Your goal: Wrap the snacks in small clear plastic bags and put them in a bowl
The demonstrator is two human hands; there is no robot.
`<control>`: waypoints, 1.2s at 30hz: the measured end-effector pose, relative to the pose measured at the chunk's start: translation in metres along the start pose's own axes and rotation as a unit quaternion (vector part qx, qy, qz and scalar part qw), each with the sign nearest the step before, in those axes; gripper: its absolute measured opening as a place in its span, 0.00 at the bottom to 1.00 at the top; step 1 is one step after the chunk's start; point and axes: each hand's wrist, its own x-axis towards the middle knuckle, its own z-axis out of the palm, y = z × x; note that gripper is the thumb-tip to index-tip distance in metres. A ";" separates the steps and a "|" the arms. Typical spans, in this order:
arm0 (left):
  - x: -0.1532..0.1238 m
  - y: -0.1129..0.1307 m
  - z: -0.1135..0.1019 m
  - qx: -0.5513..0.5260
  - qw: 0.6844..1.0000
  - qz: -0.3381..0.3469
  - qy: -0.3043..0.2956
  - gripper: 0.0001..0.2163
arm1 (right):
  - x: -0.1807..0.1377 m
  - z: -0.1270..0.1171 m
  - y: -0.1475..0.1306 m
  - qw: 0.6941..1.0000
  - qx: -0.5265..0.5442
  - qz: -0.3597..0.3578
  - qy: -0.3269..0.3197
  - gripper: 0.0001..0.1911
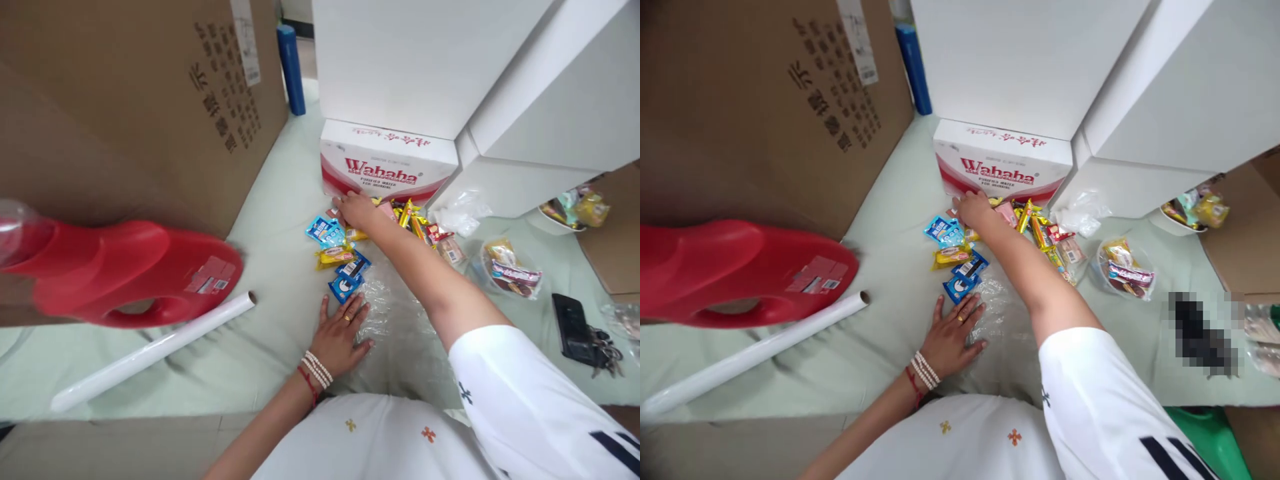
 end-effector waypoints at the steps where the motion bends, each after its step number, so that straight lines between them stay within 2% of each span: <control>1: 0.000 0.001 -0.001 0.005 1.000 0.000 -0.001 0.32 | 0.005 -0.003 -0.002 1.000 0.003 0.017 -0.013 0.19; 3: 0.001 0.002 -0.002 0.013 1.000 0.004 0.000 0.32 | 0.005 -0.012 -0.004 1.000 0.001 0.028 -0.006 0.17; 5: 0.001 0.002 -0.001 0.016 1.000 0.006 0.005 0.32 | -0.010 -0.023 -0.003 0.998 0.009 0.030 0.052 0.18; 8: 0.001 0.002 0.001 0.015 1.000 0.006 0.014 0.34 | -0.065 -0.035 0.004 0.981 0.079 0.054 0.166 0.24; 9: 0.001 0.001 0.002 0.014 1.000 0.005 0.015 0.35 | -0.092 -0.036 0.007 0.975 0.115 0.059 0.179 0.26; 11: 0.000 0.001 0.004 0.012 1.000 0.003 0.014 0.38 | -0.150 -0.030 0.013 0.968 0.181 0.045 0.171 0.25; 14: -0.002 0.001 0.006 0.007 1.000 0.000 0.004 0.39 | -0.237 -0.008 0.011 0.964 0.234 0.025 0.121 0.25; 17: -0.005 0.005 0.006 0.017 1.000 -0.010 -0.005 0.39 | -0.295 0.016 -0.009 0.970 0.232 0.046 0.056 0.26; 20: -0.006 0.008 0.006 0.038 0.999 -0.022 -0.011 0.38 | -0.314 0.037 -0.033 0.980 0.183 0.084 0.008 0.26; 24: -0.008 0.014 0.006 0.068 0.997 -0.030 -0.019 0.38 | -0.312 0.061 -0.046 0.979 0.146 0.141 -0.035 0.28; 27: -0.015 0.018 0.001 0.093 0.995 -0.040 0.003 0.35 | -0.323 0.065 -0.043 0.973 0.187 0.135 0.013 0.36; 29: -0.023 0.020 -0.006 0.108 0.993 -0.030 0.035 0.29 | -0.342 0.064 -0.041 0.966 0.231 0.097 0.069 0.35; 31: -0.031 0.020 -0.014 0.098 0.994 0.022 0.037 0.27 | -0.368 0.067 -0.041 0.955 0.274 0.046 0.101 0.31; 34: -0.041 0.017 -0.020 0.034 0.990 0.121 -0.060 0.33 | -0.405 0.087 -0.045 0.946 0.308 0.015 0.097 0.28; 36: -0.043 0.013 -0.019 -0.003 0.982 0.141 -0.124 0.32 | -0.422 0.107 -0.048 0.942 0.318 0.037 0.105 0.21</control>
